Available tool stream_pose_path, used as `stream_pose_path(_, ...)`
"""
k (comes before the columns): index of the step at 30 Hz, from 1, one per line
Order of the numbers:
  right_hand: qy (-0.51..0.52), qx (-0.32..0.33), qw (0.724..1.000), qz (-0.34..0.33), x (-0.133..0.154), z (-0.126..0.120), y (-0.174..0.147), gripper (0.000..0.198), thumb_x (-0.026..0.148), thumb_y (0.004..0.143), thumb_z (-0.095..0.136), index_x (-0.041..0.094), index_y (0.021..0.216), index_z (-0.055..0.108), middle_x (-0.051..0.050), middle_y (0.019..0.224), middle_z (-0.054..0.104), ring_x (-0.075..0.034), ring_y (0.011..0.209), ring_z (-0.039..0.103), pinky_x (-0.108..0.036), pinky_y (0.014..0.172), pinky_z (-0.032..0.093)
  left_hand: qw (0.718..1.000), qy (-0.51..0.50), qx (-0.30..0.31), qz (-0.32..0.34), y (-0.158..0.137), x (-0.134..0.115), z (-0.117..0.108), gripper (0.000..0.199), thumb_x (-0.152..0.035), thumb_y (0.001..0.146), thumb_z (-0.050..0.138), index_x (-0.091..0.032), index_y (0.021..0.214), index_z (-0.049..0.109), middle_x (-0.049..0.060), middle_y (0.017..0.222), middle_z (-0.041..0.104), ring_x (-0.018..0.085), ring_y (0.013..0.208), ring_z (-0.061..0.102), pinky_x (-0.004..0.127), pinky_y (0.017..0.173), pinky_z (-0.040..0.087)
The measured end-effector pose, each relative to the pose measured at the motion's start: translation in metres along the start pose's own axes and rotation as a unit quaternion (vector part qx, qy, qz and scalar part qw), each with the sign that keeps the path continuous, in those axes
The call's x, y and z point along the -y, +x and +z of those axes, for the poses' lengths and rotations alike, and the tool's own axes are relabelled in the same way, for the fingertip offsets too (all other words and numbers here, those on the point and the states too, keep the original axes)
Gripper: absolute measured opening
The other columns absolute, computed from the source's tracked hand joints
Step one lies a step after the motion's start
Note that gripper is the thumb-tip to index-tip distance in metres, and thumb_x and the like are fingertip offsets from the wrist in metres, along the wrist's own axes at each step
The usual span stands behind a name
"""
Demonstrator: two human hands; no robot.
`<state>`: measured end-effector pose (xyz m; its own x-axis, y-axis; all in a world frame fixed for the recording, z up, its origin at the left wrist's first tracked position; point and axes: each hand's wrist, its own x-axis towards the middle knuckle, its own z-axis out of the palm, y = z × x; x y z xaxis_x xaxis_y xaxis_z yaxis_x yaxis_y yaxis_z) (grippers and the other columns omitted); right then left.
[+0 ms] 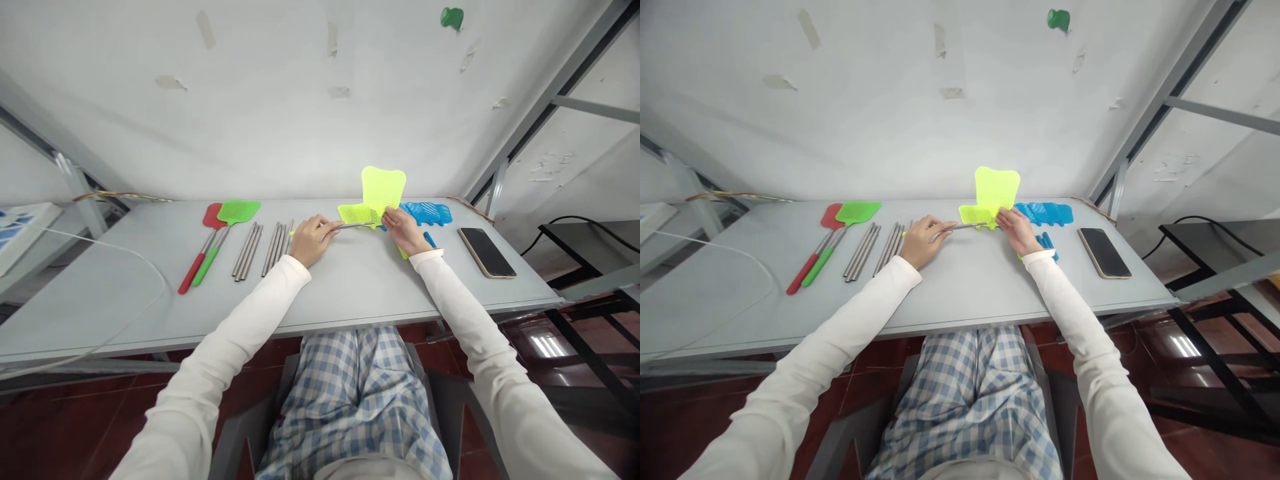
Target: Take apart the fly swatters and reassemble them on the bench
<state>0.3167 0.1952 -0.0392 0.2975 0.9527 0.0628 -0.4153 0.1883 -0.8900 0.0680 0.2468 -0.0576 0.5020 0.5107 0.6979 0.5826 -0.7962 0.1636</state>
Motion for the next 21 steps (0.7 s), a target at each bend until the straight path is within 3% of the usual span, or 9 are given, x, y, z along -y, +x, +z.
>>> stream_pose_path(7,0.012,0.040,0.999,0.000,-0.002,0.010,-0.008,0.028,0.026,0.060,0.083,0.026,0.079,0.063,0.003,0.092,0.071,-0.015,0.103,0.065,-0.029,0.107,0.047,0.999,0.007,-0.016,-0.034,-0.001,0.005,0.003,0.034,-0.041,0.095,0.046,-0.026,0.111,0.071,0.005,0.086,0.062,0.017,0.078,0.056,0.029,0.072,0.041)
stream_pose_path(13,-0.040,0.047,0.998,-0.014,-0.005,0.012,-0.009,0.040,0.031,0.060,0.083,0.027,0.097,0.066,0.000,0.103,0.072,-0.020,0.114,0.062,-0.035,0.109,0.046,0.998,0.003,-0.016,-0.054,0.000,0.004,0.002,0.034,-0.042,0.095,0.045,-0.027,0.113,0.070,0.005,0.087,0.062,0.016,0.077,0.056,0.029,0.073,0.041)
stream_pose_path(21,-0.044,0.067,0.997,-0.014,-0.006,0.012,-0.010,0.042,0.033,0.061,0.083,0.027,0.099,0.067,-0.001,0.104,0.072,-0.020,0.113,0.063,-0.033,0.108,0.047,0.998,-0.014,-0.019,-0.063,0.000,0.004,0.002,0.033,-0.041,0.095,0.046,-0.027,0.112,0.071,0.004,0.087,0.062,0.014,0.074,0.057,0.028,0.072,0.042)
